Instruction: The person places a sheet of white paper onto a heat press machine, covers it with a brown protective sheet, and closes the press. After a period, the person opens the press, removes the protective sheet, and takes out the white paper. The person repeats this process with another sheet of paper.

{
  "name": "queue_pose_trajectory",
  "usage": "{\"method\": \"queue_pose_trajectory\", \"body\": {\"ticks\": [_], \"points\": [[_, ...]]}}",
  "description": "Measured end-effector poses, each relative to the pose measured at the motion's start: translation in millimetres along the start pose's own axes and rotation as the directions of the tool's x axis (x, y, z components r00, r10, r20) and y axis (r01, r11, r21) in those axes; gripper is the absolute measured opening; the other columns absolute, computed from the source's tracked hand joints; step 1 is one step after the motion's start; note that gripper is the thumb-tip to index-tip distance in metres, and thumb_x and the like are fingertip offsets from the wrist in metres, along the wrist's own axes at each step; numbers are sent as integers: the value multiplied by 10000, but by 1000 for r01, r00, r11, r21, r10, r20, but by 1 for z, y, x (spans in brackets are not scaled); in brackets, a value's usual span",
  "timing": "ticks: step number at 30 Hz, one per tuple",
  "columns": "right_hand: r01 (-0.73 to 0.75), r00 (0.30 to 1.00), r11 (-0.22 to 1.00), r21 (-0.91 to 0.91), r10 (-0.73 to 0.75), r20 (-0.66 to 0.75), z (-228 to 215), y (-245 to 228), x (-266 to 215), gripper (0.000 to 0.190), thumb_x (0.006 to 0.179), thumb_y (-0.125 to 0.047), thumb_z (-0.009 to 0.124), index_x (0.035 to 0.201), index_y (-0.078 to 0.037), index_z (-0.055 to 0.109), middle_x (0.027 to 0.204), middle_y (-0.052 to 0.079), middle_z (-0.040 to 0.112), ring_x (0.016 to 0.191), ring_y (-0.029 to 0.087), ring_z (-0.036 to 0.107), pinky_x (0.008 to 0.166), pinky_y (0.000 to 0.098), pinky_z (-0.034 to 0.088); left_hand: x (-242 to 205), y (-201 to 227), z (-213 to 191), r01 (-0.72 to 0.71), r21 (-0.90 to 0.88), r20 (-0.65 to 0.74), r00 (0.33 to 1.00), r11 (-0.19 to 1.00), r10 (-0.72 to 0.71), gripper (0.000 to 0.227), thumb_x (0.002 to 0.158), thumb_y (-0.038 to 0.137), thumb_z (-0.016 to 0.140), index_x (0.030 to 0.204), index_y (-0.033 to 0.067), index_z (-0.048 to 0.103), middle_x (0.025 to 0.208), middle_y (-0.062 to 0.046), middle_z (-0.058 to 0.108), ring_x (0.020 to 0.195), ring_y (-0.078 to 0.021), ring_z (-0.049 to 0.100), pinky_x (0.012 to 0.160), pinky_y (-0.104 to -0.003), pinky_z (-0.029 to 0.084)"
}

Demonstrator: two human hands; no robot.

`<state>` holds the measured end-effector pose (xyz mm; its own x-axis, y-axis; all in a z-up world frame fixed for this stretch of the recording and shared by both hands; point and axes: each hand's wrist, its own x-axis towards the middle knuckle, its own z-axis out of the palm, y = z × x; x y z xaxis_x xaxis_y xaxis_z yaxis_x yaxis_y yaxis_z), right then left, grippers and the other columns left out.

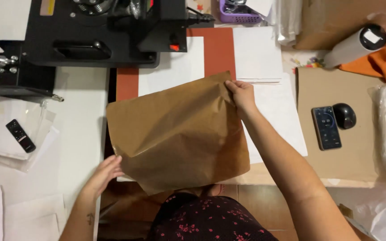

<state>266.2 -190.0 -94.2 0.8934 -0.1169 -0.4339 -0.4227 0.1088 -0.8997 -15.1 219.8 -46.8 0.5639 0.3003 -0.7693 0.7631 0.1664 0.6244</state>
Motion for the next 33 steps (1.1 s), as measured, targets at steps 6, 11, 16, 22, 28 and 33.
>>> {"method": "queue_pose_trajectory", "body": {"ticks": [6,11,16,22,28,33], "points": [[-20,994,999,-26,18,-103,25,-37,6,159,884,-188,754,760,-95,719,652,20,653,575,121,564,549,260,463,42,-88,-6,-53,176,287,958,983,0,189,865,162,758,885,88,585,1030,-123,750,1022,-214,683,1001,-296,440],[19,992,998,59,-12,-125,31,-44,56,235,876,-162,726,663,-89,658,610,54,638,540,151,581,509,292,476,36,-38,-48,-177,-343,202,945,922,257,354,910,-13,566,1261,-39,541,1192,-235,665,1071,-307,638,981,-376,467],[113,955,974,-198,-162,-250,37,-61,85,188,786,-298,705,686,-143,742,652,-41,672,643,78,573,618,280,457,64,7,-77,-116,147,177,980,982,90,343,1011,160,543,1330,33,539,1147,-174,651,975,-282,605,829,-432,455],[206,948,959,-193,-245,-204,33,-83,108,226,786,-288,673,866,-128,811,802,-6,801,756,113,700,744,269,552,83,7,-64,-93,267,-9,995,959,99,250,1020,94,617,1236,16,517,1060,-241,623,835,-311,586,787,-493,508],[206,943,955,-213,-252,-216,35,-82,129,229,791,-318,659,860,-152,801,767,-22,779,739,126,685,735,287,531,65,-14,-63,-274,294,-88,946,916,312,228,994,0,689,1181,-60,574,962,-267,630,785,-353,651,769,-412,593],[197,960,967,-164,-224,-170,39,-96,123,219,824,-290,616,858,-139,772,761,-12,763,728,139,671,720,295,520,48,-10,-43,-347,325,-239,870,880,431,257,1055,89,721,1238,-33,588,1068,-215,648,773,-290,654,811,-296,603]]}}
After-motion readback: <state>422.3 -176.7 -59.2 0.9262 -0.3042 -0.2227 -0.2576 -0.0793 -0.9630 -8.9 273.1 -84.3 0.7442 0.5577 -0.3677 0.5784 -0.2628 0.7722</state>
